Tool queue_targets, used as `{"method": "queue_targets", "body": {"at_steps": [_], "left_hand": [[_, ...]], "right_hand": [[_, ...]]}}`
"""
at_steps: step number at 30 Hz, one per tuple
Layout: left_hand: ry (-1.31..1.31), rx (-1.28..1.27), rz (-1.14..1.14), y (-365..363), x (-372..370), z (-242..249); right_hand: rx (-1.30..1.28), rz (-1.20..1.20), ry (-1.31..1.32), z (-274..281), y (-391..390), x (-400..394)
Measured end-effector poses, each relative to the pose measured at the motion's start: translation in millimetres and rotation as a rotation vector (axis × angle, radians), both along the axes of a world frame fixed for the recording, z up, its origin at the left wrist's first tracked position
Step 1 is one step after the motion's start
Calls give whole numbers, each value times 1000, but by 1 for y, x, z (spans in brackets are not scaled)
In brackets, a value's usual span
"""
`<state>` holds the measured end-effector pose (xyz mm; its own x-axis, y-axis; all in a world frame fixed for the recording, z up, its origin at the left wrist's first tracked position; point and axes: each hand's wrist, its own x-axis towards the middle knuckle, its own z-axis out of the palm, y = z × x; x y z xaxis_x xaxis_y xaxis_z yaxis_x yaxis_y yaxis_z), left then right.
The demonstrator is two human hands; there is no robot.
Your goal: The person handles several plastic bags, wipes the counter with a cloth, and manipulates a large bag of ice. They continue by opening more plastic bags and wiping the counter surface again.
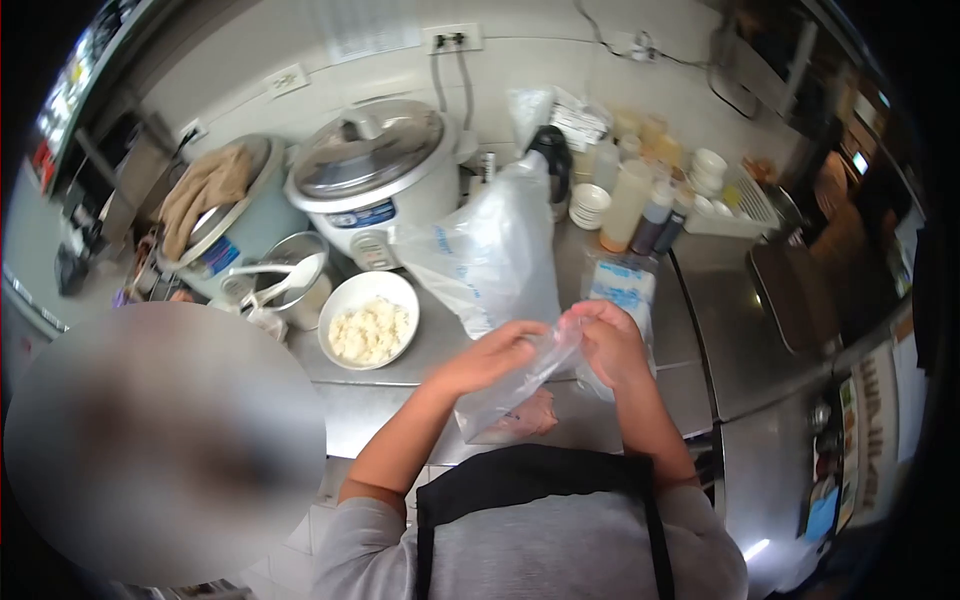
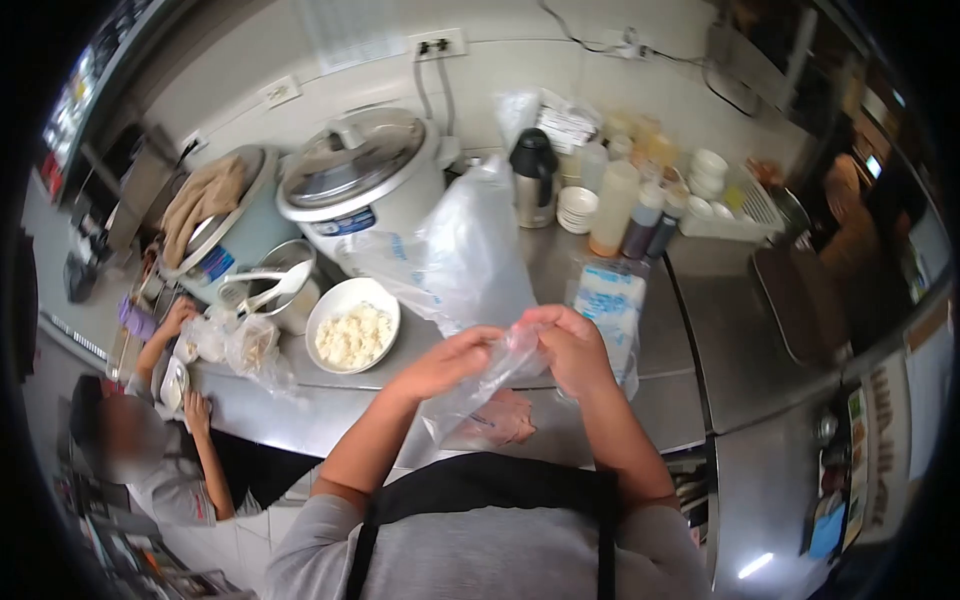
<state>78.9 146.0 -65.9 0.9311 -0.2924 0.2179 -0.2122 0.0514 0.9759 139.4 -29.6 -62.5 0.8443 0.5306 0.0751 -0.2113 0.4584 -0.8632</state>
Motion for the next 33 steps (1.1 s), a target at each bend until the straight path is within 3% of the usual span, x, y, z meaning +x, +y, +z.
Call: {"method": "queue_targets", "body": {"at_steps": [1, 3, 5, 6, 8, 12, 17, 18, 19, 21, 23, 24, 25, 27, 29, 32, 33], "left_hand": [[-180, 68, 47, -9, 3, 3], [-218, 133, 57, -8, 4, 6], [56, 106, -39, -5, 8, 1], [54, -14, -12, -4, 10, -4], [55, -246, 27, 0, 13, -14], [125, -399, -18, 9, 0, 9], [51, -488, -58, 36, -18, 44], [18, -500, -81, 45, -16, 42], [10, -384, -45, 51, -17, 45], [-77, -110, 12, 60, -13, 41], [75, 25, -119, 63, -9, 26], [262, 18, -239, 67, -6, 13], [256, 136, -343, 59, 0, 9], [320, 341, -400, 57, 9, 5], [468, 488, -266, 71, 9, -4], [246, 679, -325, 71, 20, -24], [367, 849, -382, 75, 30, -34]], "right_hand": [[-78, -1, -29, 2, 6, -2], [-232, -22, -104, 8, 12, -6], [-214, -157, -122, 17, 15, -7], [-202, -233, -129, 19, 14, -8], [-140, -81, -49, 14, 1, -2], [-175, 54, -8, 7, -1, -6], [-501, 572, -425, 7, -13, 5], [-391, 557, -489, 10, -17, 7], [-283, 542, -556, 10, -20, 10], [117, 303, -263, 6, -21, 13], [464, 315, -198, 28, -17, 22], [489, 301, -66, 33, -18, 22], [525, 288, 73, 36, -19, 19], [708, 505, -4, 51, -19, 14], [635, 427, 35, 31, -18, 23], [488, 322, 82, 11, -27, 26], [430, 289, 87, 9, -33, 24]]}}
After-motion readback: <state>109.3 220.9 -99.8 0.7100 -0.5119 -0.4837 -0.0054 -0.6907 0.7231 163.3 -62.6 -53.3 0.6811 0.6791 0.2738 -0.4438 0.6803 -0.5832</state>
